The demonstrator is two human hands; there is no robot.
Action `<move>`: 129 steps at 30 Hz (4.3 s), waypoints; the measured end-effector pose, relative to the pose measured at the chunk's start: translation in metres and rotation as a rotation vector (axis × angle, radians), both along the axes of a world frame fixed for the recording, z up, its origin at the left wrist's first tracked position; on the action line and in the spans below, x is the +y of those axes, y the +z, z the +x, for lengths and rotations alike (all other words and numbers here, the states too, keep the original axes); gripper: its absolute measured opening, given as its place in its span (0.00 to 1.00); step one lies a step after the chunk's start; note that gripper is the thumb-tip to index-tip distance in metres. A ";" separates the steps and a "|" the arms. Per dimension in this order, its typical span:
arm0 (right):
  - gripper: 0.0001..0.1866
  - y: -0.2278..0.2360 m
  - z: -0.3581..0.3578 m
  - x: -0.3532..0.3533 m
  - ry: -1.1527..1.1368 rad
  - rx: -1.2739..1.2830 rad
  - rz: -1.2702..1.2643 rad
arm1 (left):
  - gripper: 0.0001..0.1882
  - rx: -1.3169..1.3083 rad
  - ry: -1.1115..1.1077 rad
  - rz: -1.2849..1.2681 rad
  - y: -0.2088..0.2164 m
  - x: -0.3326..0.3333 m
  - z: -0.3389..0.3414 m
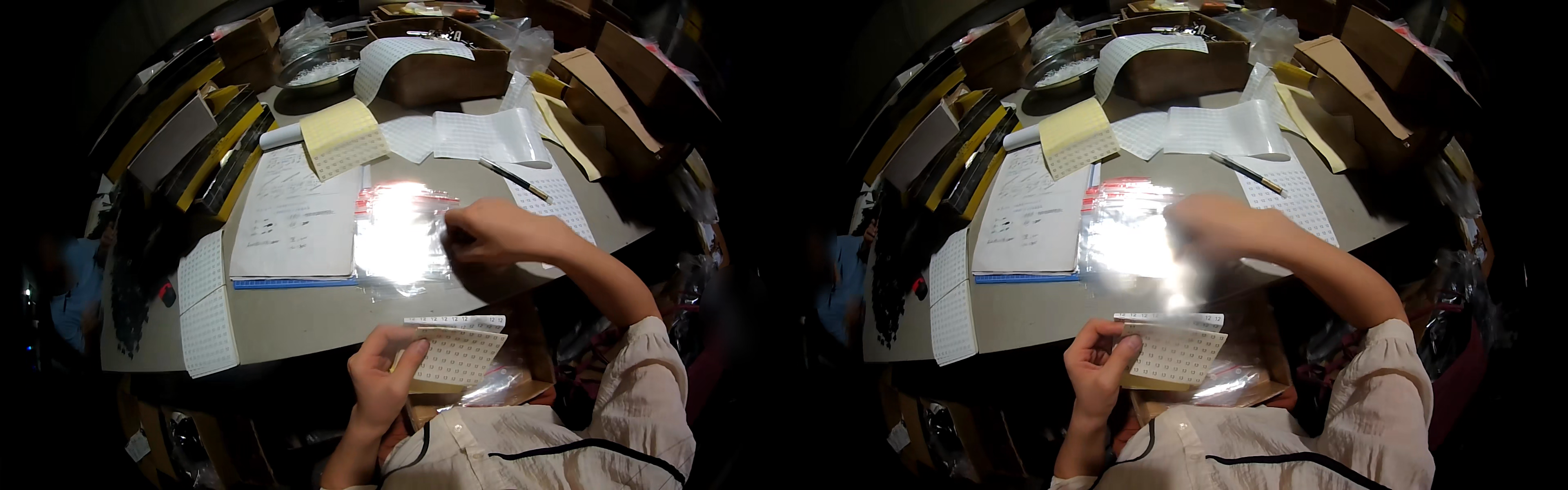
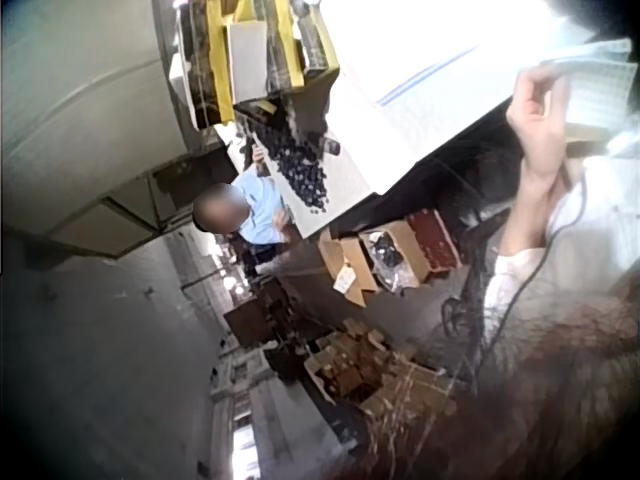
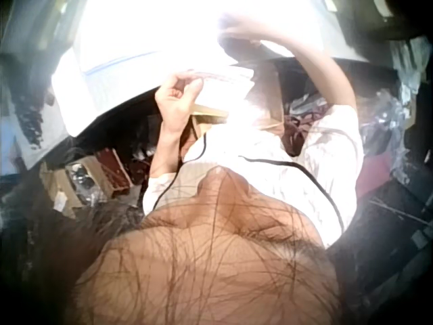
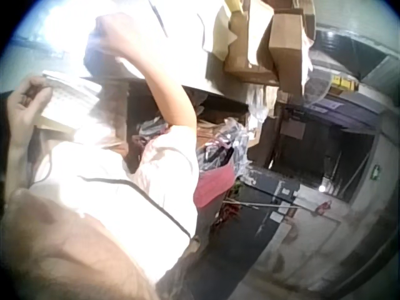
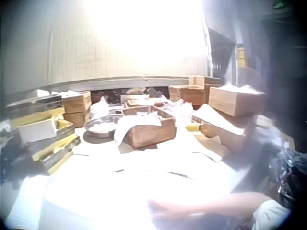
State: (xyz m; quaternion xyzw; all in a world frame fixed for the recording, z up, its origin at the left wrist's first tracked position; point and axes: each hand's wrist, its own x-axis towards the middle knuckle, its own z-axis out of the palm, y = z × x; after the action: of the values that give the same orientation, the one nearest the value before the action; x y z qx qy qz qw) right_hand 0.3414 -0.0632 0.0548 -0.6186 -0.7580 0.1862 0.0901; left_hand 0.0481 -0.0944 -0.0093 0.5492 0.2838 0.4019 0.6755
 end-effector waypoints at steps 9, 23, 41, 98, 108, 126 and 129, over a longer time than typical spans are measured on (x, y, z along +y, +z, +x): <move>0.17 0.030 0.037 -0.011 -0.178 0.027 -0.173 | 0.05 -0.039 0.060 0.001 0.000 -0.002 -0.014; 0.08 -0.012 -0.024 0.000 -0.074 -0.167 0.371 | 0.07 -0.036 0.161 -0.007 0.006 -0.010 -0.006; 0.29 -0.033 0.107 -0.193 -0.439 -0.101 0.197 | 0.09 -0.056 0.045 0.022 -0.005 -0.014 0.006; 0.06 -0.002 -0.005 -0.060 -0.079 0.431 0.366 | 0.08 0.041 -0.019 0.130 -0.023 -0.014 0.010; 0.12 -0.024 -0.012 0.000 0.025 0.130 0.336 | 0.08 0.054 0.000 0.130 -0.025 -0.012 0.002; 0.15 0.007 0.039 -0.022 -0.196 0.224 0.109 | 0.07 0.010 0.047 0.192 -0.023 -0.013 0.005; 0.10 -0.013 0.023 -0.011 -0.072 0.146 0.265 | 0.08 0.038 0.027 0.211 -0.016 -0.015 0.006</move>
State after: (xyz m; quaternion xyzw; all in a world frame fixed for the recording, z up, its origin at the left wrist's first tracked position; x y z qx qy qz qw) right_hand 0.3644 -0.0746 0.0417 -0.6130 -0.7445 0.1257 0.2326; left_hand 0.0545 -0.1097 -0.0254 0.6209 0.2598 0.4281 0.6031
